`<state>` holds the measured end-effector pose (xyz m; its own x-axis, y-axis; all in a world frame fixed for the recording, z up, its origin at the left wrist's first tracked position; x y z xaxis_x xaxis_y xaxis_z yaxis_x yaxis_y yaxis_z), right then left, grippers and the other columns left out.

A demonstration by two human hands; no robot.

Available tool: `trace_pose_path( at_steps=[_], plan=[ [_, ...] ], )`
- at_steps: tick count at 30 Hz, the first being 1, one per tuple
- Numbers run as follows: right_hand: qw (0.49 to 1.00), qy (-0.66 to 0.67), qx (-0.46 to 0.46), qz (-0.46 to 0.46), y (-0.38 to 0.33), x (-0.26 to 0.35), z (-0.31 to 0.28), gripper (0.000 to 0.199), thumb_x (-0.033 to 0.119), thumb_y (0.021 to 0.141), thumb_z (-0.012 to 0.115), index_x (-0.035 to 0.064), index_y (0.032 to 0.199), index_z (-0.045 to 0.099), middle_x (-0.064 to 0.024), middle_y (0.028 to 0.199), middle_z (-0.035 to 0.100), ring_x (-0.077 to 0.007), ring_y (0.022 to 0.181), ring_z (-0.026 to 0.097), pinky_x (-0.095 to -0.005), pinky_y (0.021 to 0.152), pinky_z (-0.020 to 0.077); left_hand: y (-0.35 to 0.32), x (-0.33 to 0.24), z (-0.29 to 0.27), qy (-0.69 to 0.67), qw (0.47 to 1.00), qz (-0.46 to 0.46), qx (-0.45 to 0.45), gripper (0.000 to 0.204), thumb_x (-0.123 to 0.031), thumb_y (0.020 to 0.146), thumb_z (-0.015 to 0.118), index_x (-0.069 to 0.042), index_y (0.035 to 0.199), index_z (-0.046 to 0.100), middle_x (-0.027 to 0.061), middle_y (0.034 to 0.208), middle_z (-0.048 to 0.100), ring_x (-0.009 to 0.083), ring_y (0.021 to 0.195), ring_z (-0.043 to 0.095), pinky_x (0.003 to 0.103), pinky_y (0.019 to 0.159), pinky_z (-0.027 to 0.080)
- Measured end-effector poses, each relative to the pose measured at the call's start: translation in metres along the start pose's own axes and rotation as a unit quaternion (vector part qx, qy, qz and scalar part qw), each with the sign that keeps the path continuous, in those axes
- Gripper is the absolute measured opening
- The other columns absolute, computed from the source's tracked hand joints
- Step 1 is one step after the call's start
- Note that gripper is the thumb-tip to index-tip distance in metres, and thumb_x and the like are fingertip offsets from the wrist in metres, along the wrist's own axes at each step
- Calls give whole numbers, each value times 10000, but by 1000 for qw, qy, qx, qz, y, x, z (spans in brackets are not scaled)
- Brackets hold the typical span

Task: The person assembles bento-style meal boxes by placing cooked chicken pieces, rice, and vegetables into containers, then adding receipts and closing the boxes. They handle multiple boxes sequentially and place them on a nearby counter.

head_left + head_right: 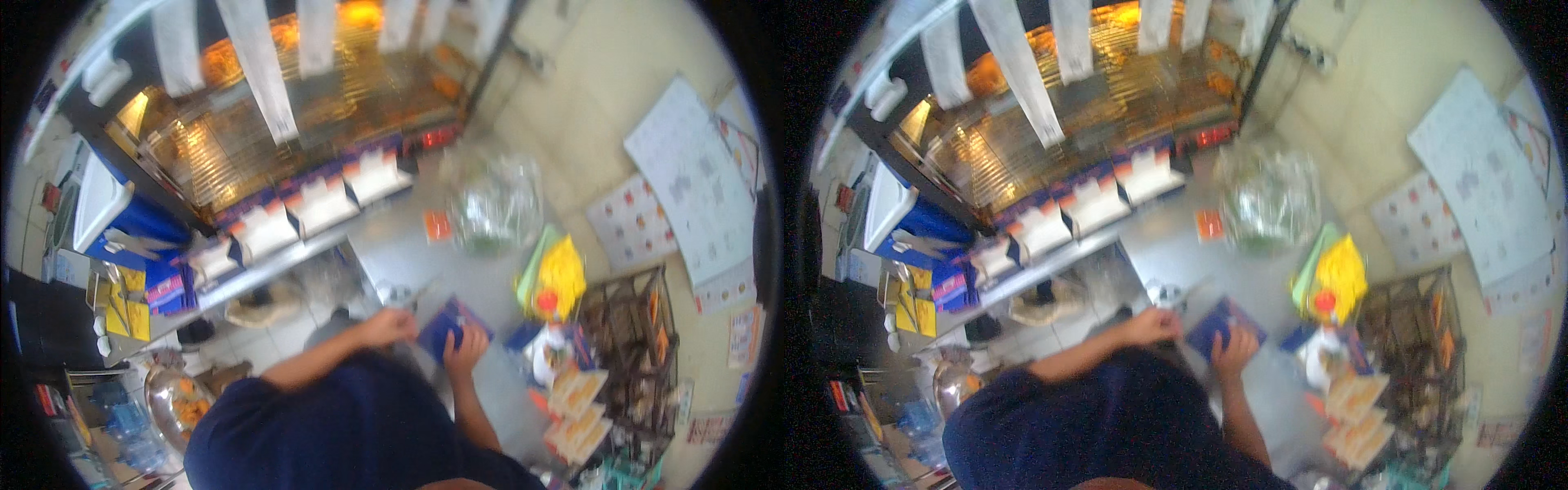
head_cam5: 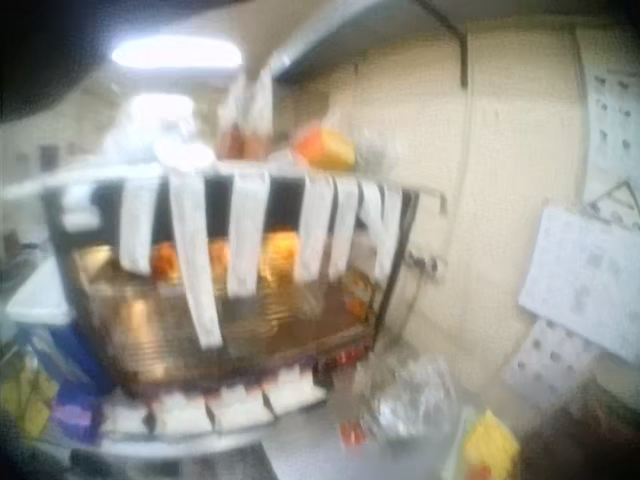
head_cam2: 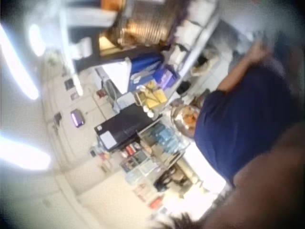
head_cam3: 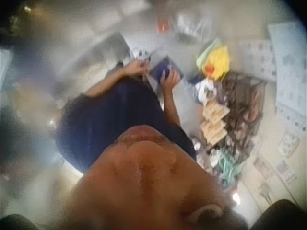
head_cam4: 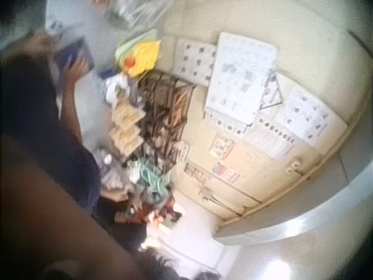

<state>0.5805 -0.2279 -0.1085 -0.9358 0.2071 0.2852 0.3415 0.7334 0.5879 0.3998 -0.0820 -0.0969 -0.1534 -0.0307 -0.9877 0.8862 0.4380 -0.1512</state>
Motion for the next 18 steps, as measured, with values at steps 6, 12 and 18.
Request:
trace_pose_path(
  at_steps=[6,12,18],
  plan=[
    [986,152,-50,-57,102,44,5,282,170,795,628,20,1026,567,-170,994,553,-349,927,500,-459,847,383,-42,-9,-68,-92,992,-51,-64,152,-141,872,632,-10,940,666,75,844,681,135,785,635,278,718,508],
    [917,284,-161,-228,300,147,-24,247,116,774,650,14,989,584,-151,969,597,-324,873,551,-408,765,429,-64,-26,-112,-60,988,-21,-144,165,-166,870,640,-15,931,669,67,861,682,127,808,633,272,733,502],
    [846,342,-110,-395,471,294,-99,185,132,772,667,26,912,610,-126,879,616,-280,805,576,-356,716,445,-85,-46,-150,14,980,6,-197,201,-219,891,603,-37,884,688,49,797,690,121,758,631,275,712,495]
  ],
)
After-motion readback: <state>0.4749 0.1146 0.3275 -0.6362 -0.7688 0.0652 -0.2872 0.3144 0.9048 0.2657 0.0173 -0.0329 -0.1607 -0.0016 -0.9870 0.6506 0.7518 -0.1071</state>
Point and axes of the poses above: each hand's wrist, its own y-axis towards the middle knuckle, its own z-axis out of the palm, x = y × z, the point moved 2 cm from there along y, towards the middle knuckle
